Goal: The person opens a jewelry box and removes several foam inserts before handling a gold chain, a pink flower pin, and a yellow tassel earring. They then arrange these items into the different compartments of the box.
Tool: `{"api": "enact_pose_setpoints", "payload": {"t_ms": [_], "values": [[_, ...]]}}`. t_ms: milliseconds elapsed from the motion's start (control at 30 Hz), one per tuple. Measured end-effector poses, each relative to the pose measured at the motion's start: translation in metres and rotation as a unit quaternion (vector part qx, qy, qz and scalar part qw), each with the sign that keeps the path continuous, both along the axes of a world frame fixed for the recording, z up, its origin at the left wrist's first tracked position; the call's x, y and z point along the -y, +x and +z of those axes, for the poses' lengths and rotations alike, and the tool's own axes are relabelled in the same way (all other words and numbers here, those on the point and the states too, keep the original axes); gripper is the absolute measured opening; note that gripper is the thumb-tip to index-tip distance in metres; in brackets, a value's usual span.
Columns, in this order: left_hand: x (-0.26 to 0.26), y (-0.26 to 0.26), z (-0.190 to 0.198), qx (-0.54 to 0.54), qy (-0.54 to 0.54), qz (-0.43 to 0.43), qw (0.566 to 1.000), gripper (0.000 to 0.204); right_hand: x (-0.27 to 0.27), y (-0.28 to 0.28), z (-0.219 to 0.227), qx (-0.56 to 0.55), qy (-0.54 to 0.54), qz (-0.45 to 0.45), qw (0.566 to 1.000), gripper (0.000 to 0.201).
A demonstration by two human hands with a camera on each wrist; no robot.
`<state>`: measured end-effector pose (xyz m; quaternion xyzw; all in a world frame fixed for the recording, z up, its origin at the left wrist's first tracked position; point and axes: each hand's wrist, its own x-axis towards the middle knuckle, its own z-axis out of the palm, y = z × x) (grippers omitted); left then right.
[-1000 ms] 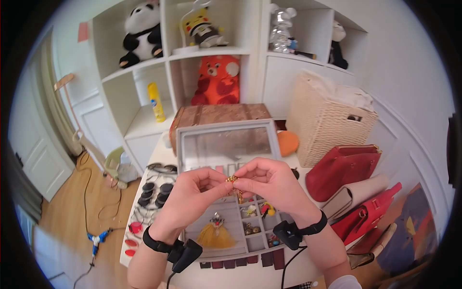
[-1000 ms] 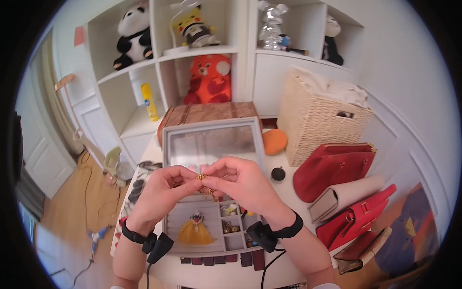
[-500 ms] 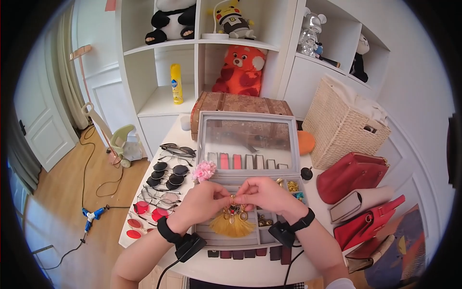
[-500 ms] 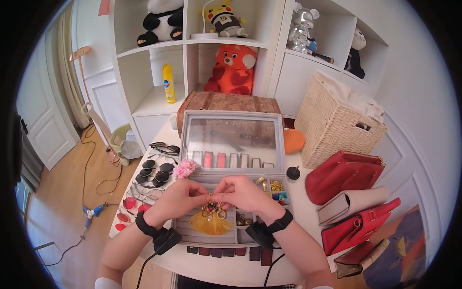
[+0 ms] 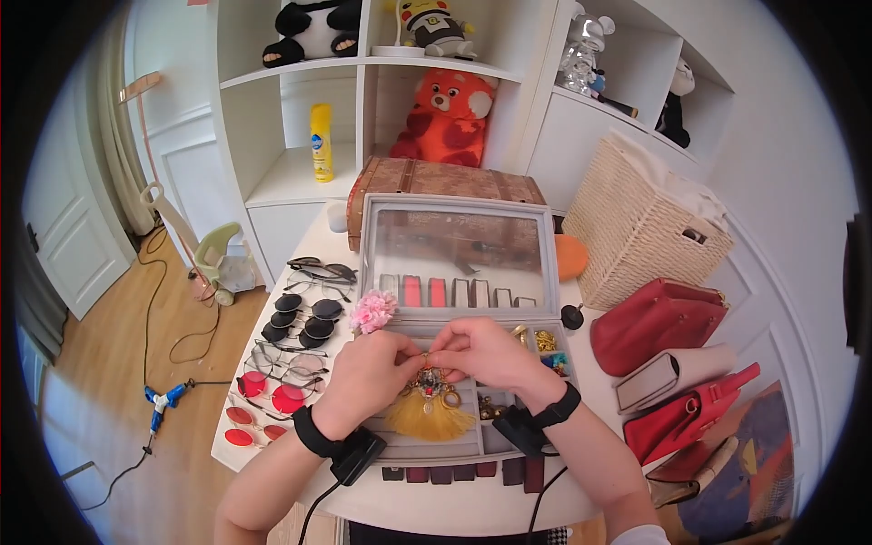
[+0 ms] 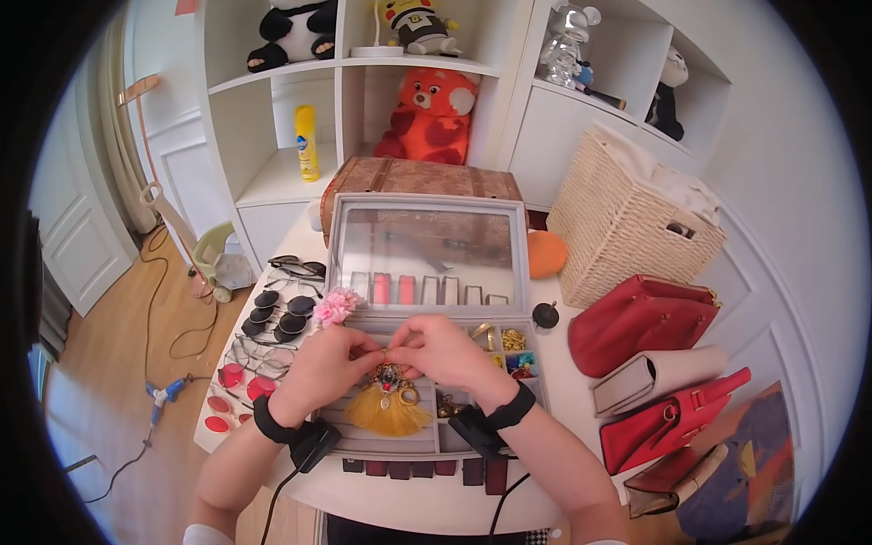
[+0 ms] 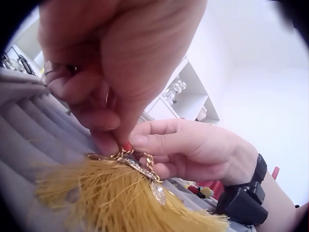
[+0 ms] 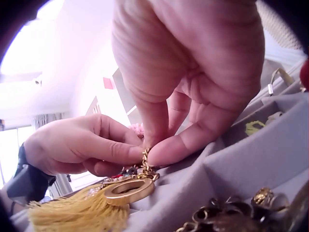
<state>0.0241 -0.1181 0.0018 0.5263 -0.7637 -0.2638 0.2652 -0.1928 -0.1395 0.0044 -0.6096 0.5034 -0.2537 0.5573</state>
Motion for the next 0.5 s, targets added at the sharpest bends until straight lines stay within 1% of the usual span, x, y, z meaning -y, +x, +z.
{"api": "enact_pose_setpoints", "payload": {"t_ms": [100, 167, 233, 300, 367, 500], "values": [[0.0, 0.001, -0.004, -0.009, 0.01, 0.005, 1.0, 0.022, 0.001, 0.003, -0.001, -0.012, -0.013, 0.009, 1.0, 0.013], [0.0, 0.004, -0.006, -0.019, 0.012, 0.011, 1.0, 0.022, -0.002, 0.007, 0.007, -0.053, -0.01, -0.005, 0.999, 0.013], [0.002, 0.004, -0.006, -0.028, 0.029, 0.003, 0.999, 0.027, -0.003, 0.009, 0.012, -0.066, -0.013, -0.006, 0.998, 0.014], [0.002, 0.003, -0.008, -0.033, 0.023, 0.013, 0.999, 0.028, -0.004, 0.008, 0.011, -0.077, -0.015, -0.013, 0.997, 0.015], [0.002, 0.001, -0.01, -0.034, 0.017, 0.019, 0.999, 0.03, -0.005, 0.006, 0.006, -0.123, -0.119, -0.007, 0.985, 0.018], [0.002, -0.001, -0.012, -0.059, 0.036, 0.018, 0.997, 0.029, -0.006, 0.005, 0.006, -0.123, -0.109, -0.001, 0.986, 0.02]]}}
